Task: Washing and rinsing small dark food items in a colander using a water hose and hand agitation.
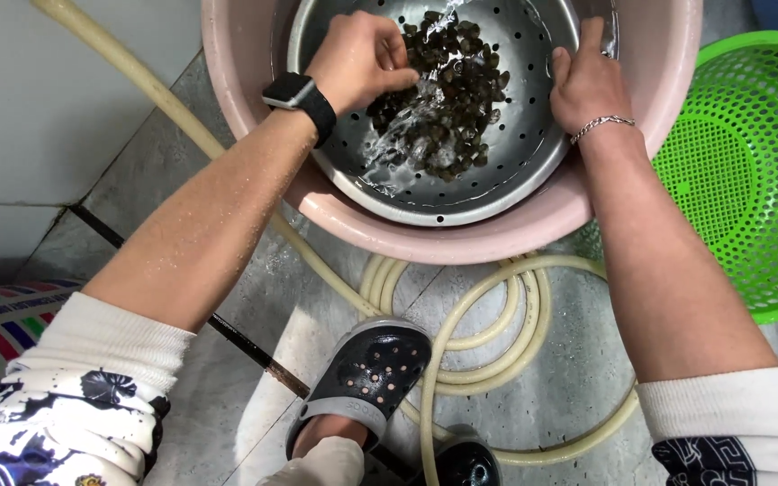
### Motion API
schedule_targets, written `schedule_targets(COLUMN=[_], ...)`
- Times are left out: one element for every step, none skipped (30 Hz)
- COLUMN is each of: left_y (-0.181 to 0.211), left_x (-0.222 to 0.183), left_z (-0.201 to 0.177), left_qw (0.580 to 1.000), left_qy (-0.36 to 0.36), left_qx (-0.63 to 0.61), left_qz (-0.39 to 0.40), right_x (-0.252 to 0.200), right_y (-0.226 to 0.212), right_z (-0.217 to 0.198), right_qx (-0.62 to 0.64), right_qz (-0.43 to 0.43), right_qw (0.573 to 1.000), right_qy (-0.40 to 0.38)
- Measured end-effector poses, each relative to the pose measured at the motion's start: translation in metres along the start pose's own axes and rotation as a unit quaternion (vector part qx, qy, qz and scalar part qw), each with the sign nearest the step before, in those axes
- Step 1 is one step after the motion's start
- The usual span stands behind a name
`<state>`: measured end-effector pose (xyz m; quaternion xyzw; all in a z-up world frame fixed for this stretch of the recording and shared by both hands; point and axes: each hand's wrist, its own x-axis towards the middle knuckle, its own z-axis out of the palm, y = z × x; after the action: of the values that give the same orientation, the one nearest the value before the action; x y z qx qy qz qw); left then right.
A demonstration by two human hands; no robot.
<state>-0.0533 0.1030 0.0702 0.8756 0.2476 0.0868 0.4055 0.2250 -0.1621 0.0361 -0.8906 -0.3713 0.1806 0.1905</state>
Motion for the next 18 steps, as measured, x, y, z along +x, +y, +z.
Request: schedule_targets(left_y=[0.003, 0.006, 0.01, 0.015, 0.019, 0.021, 0.025, 0.028, 0.023, 0.019, 0.015, 0.019, 0.023, 0.027, 0.019, 0.011, 0.003, 0.002], left_x=[0.0, -0.001, -0.004, -0.007, -0.011, -0.011, -0.011, -0.011, -0.009, -0.008, -0.005, -0.007, -0.009, -0.011, -0.009, -0.007, -0.006, -0.006], left_z=[0.004, 0.007, 0.011, 0.015, 0.019, 0.022, 0.026, 0.031, 0.037, 0.043, 0.049, 0.052, 0.056, 0.059, 0.068, 0.077, 0.086, 0.086], left_qw=[0.999, 0.997, 0.997, 0.992, 0.982, 0.982, 0.975, 0.966, 0.966, 0.962, 0.959, 0.959, 0.953, 0.946, 0.946, 0.922, 0.893, 0.893], left_qy=[-0.027, -0.054, -0.054, -0.075, -0.096, -0.096, -0.111, -0.127, -0.127, -0.133, -0.139, -0.139, -0.14, -0.142, -0.142, -0.132, -0.121, -0.121], left_qx=[0.023, 0.046, 0.046, 0.103, 0.16, 0.16, 0.186, 0.212, 0.212, 0.221, 0.231, 0.231, 0.259, 0.286, 0.286, 0.358, 0.426, 0.426], left_qz=[0.002, 0.004, 0.004, 0.016, 0.027, 0.028, 0.052, 0.077, 0.078, 0.084, 0.09, 0.09, 0.068, 0.047, 0.047, 0.064, 0.081, 0.081], right_x=[0.0, -0.001, -0.001, -0.002, -0.003, -0.002, -0.001, 0.0, -0.002, -0.003, -0.004, -0.004, -0.004, -0.003, -0.003, -0.003, -0.004, -0.005], right_y=[-0.001, -0.002, -0.003, -0.003, -0.004, -0.003, -0.002, -0.001, -0.002, -0.003, -0.005, -0.005, -0.005, -0.006, -0.006, -0.006, -0.006, -0.007], right_z=[-0.001, -0.001, -0.002, -0.003, -0.003, -0.001, -0.001, 0.0, -0.001, -0.002, -0.003, -0.003, -0.003, -0.003, -0.003, -0.003, -0.003, -0.004], right_qx=[0.001, 0.003, 0.003, 0.004, 0.006, 0.006, 0.002, -0.003, -0.003, 0.002, 0.006, 0.006, 0.004, 0.001, 0.001, -0.001, -0.002, -0.002], right_qz=[0.005, 0.01, 0.01, 0.008, 0.005, 0.006, 0.005, 0.005, 0.006, 0.008, 0.011, 0.01, 0.016, 0.021, 0.021, 0.018, 0.016, 0.017], right_qw=[1.0, 1.0, 1.0, 1.0, 1.0, 1.0, 1.0, 1.0, 1.0, 1.0, 1.0, 1.0, 1.0, 1.0, 1.0, 1.0, 1.0, 1.0], right_qy=[0.0, 0.0, 0.0, -0.003, -0.006, -0.006, -0.004, -0.003, -0.003, -0.006, -0.008, -0.008, -0.007, -0.006, -0.006, -0.006, -0.008, -0.008])
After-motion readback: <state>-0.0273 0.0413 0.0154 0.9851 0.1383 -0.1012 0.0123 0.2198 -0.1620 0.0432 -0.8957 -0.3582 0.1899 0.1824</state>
